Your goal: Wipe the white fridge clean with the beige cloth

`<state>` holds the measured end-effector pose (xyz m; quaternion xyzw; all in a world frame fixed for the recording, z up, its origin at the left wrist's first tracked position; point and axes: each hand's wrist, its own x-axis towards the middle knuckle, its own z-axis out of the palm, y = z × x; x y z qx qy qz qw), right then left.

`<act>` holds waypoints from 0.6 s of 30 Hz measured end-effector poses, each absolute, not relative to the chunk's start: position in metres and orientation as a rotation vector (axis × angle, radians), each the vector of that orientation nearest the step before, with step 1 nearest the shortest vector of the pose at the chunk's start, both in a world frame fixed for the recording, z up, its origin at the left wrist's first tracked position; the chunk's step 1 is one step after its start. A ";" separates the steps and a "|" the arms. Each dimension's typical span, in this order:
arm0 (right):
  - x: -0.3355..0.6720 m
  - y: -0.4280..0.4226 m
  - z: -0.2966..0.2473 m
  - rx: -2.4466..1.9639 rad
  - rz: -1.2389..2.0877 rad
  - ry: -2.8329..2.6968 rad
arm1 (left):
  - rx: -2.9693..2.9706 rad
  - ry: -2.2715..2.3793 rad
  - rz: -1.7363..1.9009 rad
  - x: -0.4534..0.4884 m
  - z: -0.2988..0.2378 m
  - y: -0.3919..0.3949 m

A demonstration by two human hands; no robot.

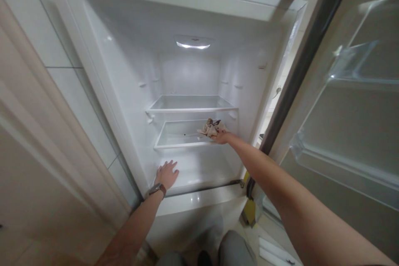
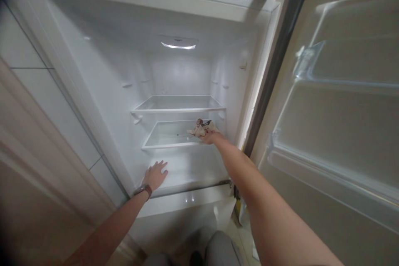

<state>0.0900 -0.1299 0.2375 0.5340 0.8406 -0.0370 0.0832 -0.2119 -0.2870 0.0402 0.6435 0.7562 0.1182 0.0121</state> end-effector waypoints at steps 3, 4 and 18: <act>0.087 -0.141 0.238 1.623 -0.066 2.518 | 2.015 2.363 0.386 -0.212 0.039 -0.286; 0.086 -0.145 0.237 1.633 -0.029 2.539 | 2.016 2.369 0.393 -0.212 0.040 -0.287; 0.002 -0.159 0.229 1.560 0.006 2.728 | 1.983 2.336 0.495 -0.206 0.046 -0.292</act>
